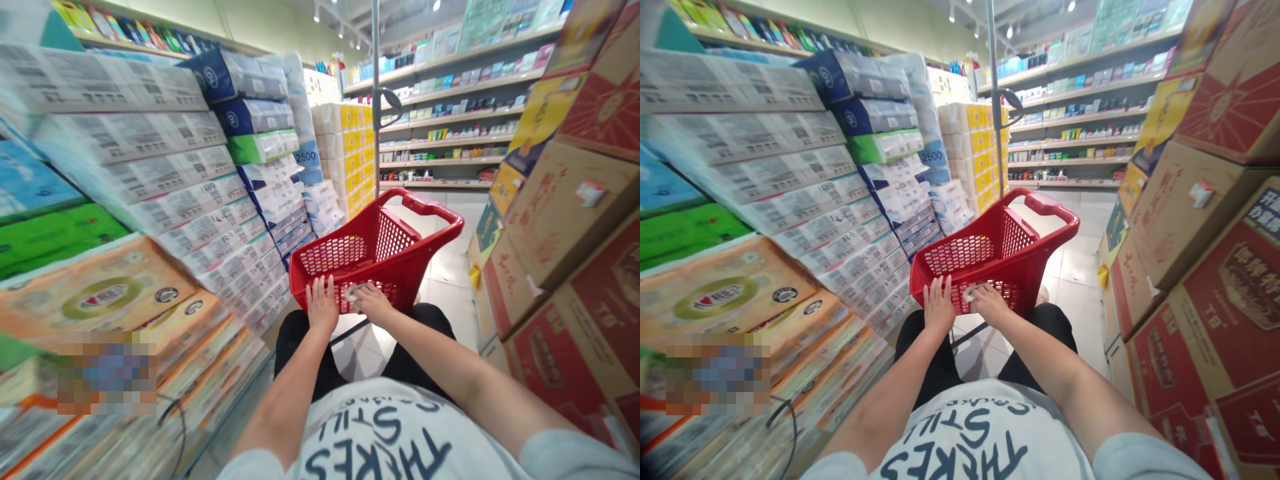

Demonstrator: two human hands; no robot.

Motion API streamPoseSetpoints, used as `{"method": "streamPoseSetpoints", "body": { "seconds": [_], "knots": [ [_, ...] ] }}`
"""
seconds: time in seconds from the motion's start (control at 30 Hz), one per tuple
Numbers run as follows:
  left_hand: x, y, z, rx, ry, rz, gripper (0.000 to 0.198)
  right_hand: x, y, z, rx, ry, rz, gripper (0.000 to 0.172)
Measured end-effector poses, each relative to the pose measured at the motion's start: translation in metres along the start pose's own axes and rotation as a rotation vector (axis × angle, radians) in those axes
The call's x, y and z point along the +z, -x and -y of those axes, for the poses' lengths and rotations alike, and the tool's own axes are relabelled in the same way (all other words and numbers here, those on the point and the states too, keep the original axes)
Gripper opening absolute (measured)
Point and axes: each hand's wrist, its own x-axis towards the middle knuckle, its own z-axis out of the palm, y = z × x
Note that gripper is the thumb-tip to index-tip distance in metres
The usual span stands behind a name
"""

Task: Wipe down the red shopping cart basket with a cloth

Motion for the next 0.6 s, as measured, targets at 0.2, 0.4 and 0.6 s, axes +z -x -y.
{"method": "streamPoseSetpoints", "body": {
  "seconds": [0.2, 0.4, 0.6],
  "knots": [
    [-0.009, -0.001, 0.0, -0.037, -0.001, 0.062, 0.059, -0.005, -0.012, 0.004, -0.034, -0.062, -0.128, 0.02],
    [-0.011, -0.002, 0.001, -0.02, 0.01, 0.082, 0.06, -0.006, -0.016, 0.007, -0.026, -0.069, 0.01, 0.018],
    [-0.011, -0.002, 0.001, -0.031, 0.016, 0.103, 0.06, -0.003, -0.02, 0.012, -0.006, -0.09, 0.049, 0.02]
  ]
}}
